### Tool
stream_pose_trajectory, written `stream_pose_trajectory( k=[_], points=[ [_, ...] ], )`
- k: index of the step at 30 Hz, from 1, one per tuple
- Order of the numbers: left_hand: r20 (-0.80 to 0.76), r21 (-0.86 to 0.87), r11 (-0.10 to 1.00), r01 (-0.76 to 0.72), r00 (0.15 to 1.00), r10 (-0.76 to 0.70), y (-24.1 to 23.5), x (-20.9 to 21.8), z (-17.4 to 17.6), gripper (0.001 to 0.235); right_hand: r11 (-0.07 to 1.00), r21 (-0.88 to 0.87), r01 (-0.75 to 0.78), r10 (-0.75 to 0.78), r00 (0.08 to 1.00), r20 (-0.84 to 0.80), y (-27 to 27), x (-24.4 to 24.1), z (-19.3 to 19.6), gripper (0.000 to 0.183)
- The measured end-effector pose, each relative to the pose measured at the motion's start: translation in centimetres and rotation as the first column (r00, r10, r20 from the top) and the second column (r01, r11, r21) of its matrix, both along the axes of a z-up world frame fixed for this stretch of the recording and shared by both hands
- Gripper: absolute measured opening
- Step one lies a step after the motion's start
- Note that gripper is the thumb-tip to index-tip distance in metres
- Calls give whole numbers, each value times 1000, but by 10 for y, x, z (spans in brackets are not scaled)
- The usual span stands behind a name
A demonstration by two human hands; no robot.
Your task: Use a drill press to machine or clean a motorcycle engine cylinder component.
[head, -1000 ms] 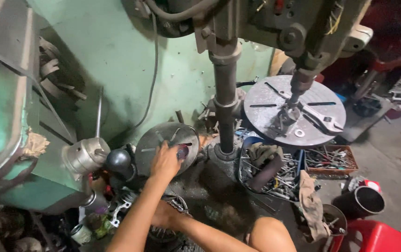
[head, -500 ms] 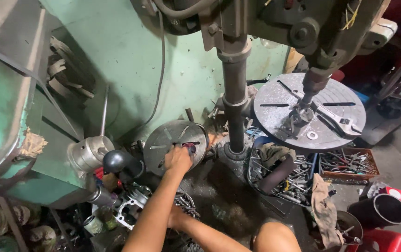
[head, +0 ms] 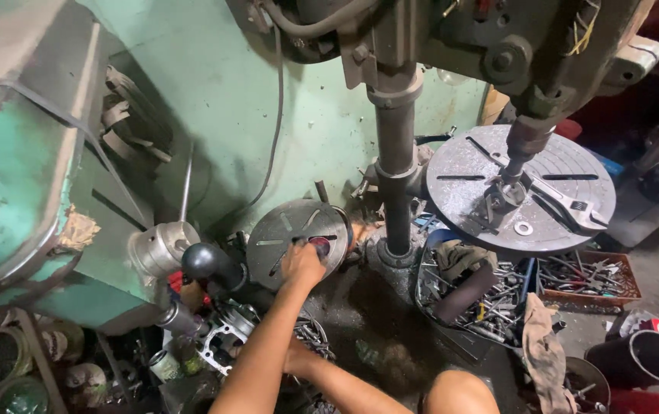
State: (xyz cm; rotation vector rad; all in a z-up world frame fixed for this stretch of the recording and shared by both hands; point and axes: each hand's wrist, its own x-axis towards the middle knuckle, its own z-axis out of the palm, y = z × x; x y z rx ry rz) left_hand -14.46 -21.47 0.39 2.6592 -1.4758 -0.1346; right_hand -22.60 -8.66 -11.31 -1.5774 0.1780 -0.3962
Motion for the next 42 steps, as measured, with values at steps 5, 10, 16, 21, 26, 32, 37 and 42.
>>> stream_pose_trajectory(
  k=[5, 10, 16, 21, 26, 32, 37, 42],
  points=[
    [-430, -202, 955, -218, 896, 114, 28, -9, 36, 26, 997, -6, 71, -71, 997, 30, -8, 11, 44, 56],
    [-864, -388, 802, -454, 482, -146, 110, -4, 35, 30, 990, -136, 26, -11, 994, 113, -13, 21, 20, 48],
    [-666, -746, 372, -553, 636, -390, 235, -46, 91, 25, 999, 32, 2, -1, 1000, -31, -12, 10, 75, 51],
    [-564, -825, -14, -565, 820, 94, 286, 14, 7, 29, 984, 180, 2, 25, 989, -148, -7, -4, 133, 65],
    [-935, 12, 215, -977, -87, -344, 293, 84, -105, 46, 980, 154, 130, -84, 958, -275, -8, 12, 110, 66],
    [-791, -39, 323, -946, -168, -588, 275, 46, -48, 55, 986, 140, 94, -70, 983, -168, -8, 16, 98, 64],
    [-826, -40, 335, -941, -158, -541, 276, 44, -41, 59, 977, 166, 134, -81, 953, -291, -7, 15, 106, 71],
    [-909, -116, 263, -958, -5, -417, 280, 58, -65, 59, 972, 205, 115, -48, 951, -304, -5, 6, 131, 76]
  ],
)
